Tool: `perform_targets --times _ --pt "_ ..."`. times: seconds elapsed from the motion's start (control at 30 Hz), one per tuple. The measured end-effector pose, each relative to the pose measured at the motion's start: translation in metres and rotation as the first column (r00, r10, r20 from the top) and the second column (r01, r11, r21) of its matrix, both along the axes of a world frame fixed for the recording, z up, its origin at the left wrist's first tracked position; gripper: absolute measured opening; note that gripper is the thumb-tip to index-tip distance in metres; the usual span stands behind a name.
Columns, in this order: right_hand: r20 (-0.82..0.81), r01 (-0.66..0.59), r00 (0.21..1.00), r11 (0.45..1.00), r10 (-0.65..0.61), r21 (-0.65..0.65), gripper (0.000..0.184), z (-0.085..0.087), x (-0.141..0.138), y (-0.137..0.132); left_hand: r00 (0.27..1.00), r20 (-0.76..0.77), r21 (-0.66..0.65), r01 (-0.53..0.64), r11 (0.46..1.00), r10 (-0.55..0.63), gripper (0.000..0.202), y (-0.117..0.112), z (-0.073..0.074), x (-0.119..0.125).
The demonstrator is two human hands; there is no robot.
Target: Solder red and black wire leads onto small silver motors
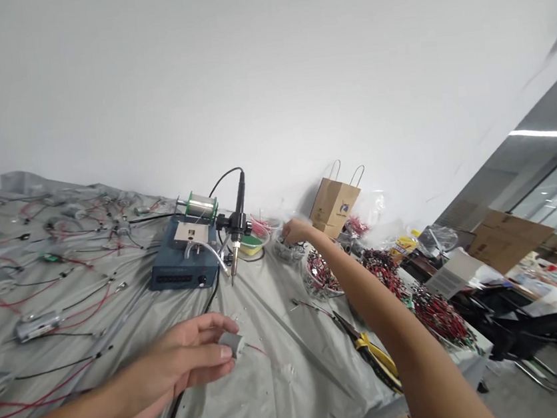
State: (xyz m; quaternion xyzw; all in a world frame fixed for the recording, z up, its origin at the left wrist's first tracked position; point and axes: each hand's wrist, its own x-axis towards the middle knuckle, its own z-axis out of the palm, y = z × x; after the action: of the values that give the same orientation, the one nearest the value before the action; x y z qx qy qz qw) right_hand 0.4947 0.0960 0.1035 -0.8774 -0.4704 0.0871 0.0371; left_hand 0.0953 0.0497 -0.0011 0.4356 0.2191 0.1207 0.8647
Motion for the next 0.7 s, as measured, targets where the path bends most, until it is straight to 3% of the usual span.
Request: perform_targets --times 0.13,0.3,0.5,0.7 --pt "0.129 -0.027 0.991 0.997 0.037 -0.077 0.037 -0.005 0.004 0.011 0.999 -0.007 0.032 0.039 0.999 -0.039 0.046 0.001 0.0 0.004" --pt "0.251 -0.079 0.964 0.996 0.085 -0.034 0.039 0.003 0.0 0.05 1.0 0.002 0.074 0.024 0.997 -0.024 0.042 -0.001 0.001 0.006" --pt "0.188 -0.079 0.977 0.987 0.105 -0.14 0.037 -0.013 -0.017 0.102 1.0 0.008 0.093 0.024 0.995 -0.025 0.041 0.001 0.001 0.008" --pt "0.164 -0.083 0.98 0.979 0.114 -0.186 0.037 -0.014 -0.01 0.11 1.0 -0.023 0.053 0.01 0.999 -0.009 0.048 0.002 0.004 0.008"
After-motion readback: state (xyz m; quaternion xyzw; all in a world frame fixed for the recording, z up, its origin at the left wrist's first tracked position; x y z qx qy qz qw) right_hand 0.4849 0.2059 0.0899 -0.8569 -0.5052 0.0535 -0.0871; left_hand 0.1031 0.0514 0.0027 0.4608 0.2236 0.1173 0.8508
